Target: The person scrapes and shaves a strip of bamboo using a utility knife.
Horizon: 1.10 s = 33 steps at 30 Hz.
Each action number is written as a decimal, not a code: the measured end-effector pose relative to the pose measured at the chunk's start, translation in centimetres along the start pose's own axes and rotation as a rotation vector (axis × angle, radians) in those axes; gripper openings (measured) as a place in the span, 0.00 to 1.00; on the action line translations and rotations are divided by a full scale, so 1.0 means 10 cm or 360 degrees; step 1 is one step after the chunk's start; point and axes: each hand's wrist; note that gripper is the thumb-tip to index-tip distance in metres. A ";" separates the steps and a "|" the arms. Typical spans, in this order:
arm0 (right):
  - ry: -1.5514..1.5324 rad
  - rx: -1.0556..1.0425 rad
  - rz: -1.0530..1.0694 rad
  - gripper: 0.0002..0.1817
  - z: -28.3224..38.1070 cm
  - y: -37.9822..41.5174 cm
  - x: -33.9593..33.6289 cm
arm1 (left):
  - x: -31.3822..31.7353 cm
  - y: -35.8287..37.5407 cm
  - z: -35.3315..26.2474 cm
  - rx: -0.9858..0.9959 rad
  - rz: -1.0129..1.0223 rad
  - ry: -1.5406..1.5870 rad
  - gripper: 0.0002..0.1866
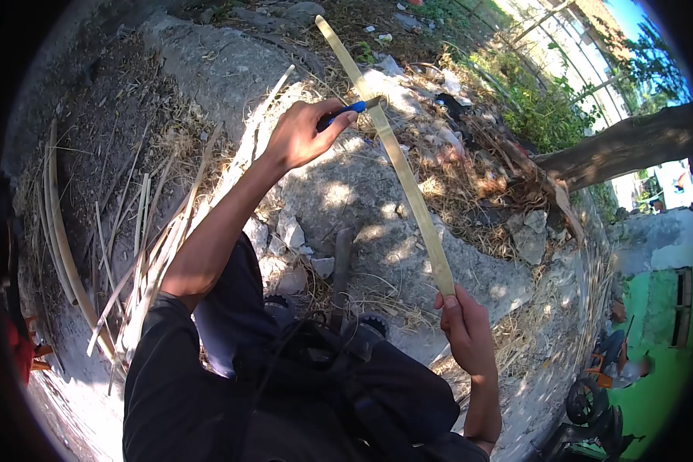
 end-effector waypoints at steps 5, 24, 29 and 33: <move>0.0186 0.0035 0.0097 0.15 -0.02 0.38 -0.29 | -0.10 -0.16 0.44 -0.0181 -0.0235 -0.0011 0.30; -0.0023 0.0234 -0.0169 0.19 -0.36 1.51 -1.06 | -0.15 -0.41 1.77 -0.1243 0.0036 -0.0411 0.37; -0.0003 0.0009 -0.0653 0.17 -1.03 0.98 -0.67 | -0.02 -0.36 1.75 -0.0932 -0.0128 -0.0457 0.37; -0.0436 -0.0110 -0.0942 0.19 -1.44 0.14 -0.37 | -0.06 -0.28 1.45 -0.0877 0.0091 -0.0210 0.38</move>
Point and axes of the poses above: each hand's wrist, its own y-axis away from the middle knuckle, its own x-axis out of the palm, z = x × y, and after that the axes turned 13 degrees about -x, right-handed
